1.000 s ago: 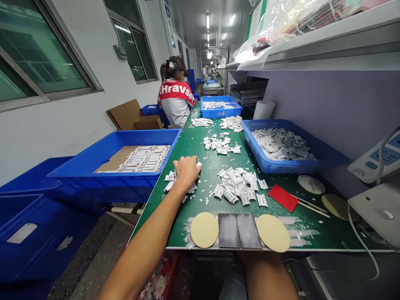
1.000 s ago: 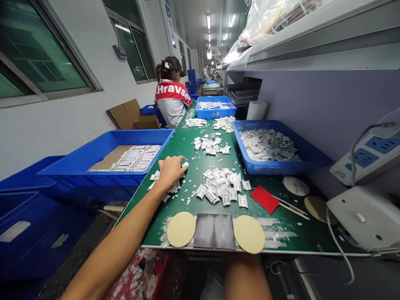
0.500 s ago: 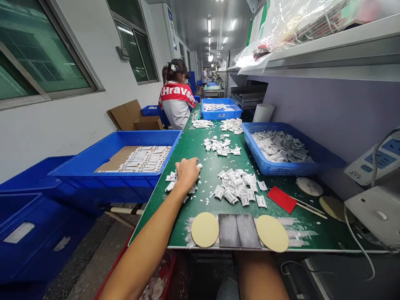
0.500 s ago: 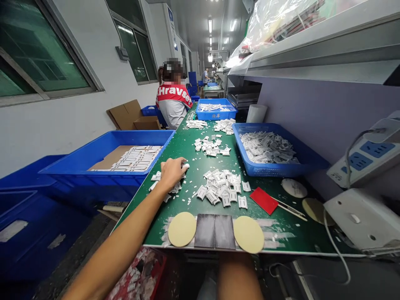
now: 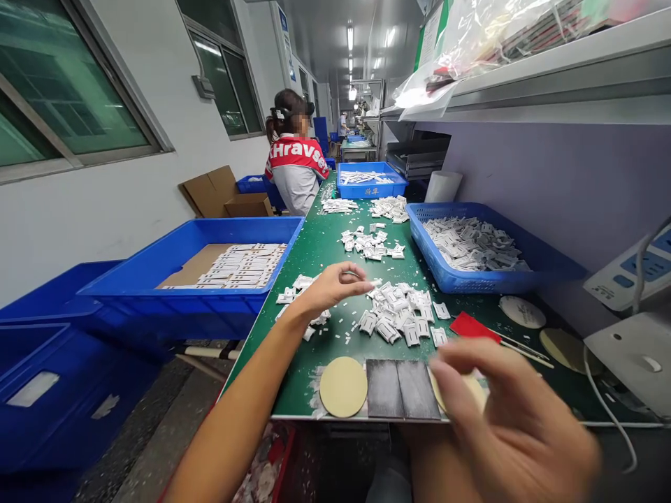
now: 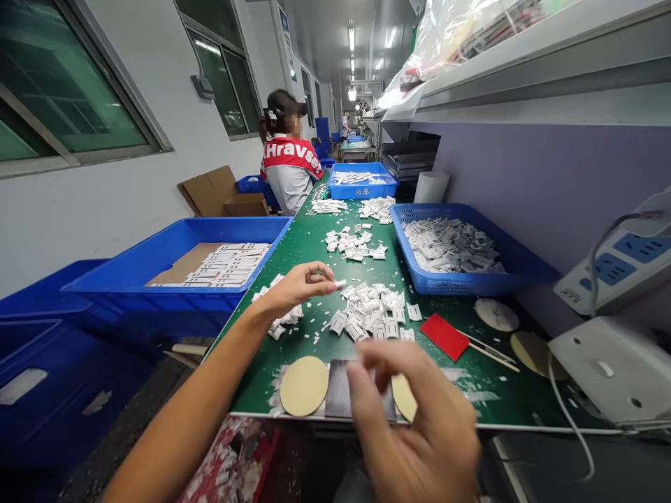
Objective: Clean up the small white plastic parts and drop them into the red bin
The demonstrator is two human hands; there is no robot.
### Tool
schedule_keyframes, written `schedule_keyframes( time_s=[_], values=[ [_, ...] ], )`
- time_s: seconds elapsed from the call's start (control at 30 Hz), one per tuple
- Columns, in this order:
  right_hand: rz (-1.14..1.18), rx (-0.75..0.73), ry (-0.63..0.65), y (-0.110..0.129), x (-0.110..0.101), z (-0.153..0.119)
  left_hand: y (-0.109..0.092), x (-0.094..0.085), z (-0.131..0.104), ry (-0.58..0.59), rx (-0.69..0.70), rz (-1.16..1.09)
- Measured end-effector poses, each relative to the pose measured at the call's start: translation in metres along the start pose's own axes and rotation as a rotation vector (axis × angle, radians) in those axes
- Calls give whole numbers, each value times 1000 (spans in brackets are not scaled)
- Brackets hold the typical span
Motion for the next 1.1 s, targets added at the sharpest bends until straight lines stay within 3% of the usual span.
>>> schedule_keyframes(
  time_s=[0.07, 0.13, 0.2, 0.27, 0.33, 0.47, 0.53, 0.63, 0.8, 1.1],
  values=[
    [-114, -46, 12, -12, 11, 19, -7, 9, -10, 191, -8, -176],
    [-216, -148, 135, -27, 24, 33, -13, 15, -17, 295, -5, -257],
    [-256, -230, 242, -41, 35, 41, -16, 17, -21, 343, -18, -272],
    [-273, -271, 271, -53, 37, 48, -16, 14, -21, 329, -35, -245],
    [-299, -282, 237, -67, 32, 59, -12, 3, -16, 154, -15, -164],
    [-322, -85, 56, -115, 9, 83, 5, -35, -9, -632, 10, 267],
    [-295, 63, -46, -139, 0, 88, 13, -45, -7, -787, -35, 528],
    [-269, 83, -190, -155, -4, 82, 20, -40, -5, -658, -80, 825],
    [-278, -257, -251, -142, -4, 65, 22, -19, -10, -475, -186, 1066],
    [-345, -204, -224, -155, -18, 59, 33, -25, -9, -463, -225, 1138]
  ],
)
Point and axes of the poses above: each hand's wrist, its own z-axis towards the middle knuckle, its own x-axis out of the palm, y = z × x, the point moved 2 cm from there along z, towards the middle knuckle, and after that the axes turned 12 degrees about -x, right-handed, at the moved point
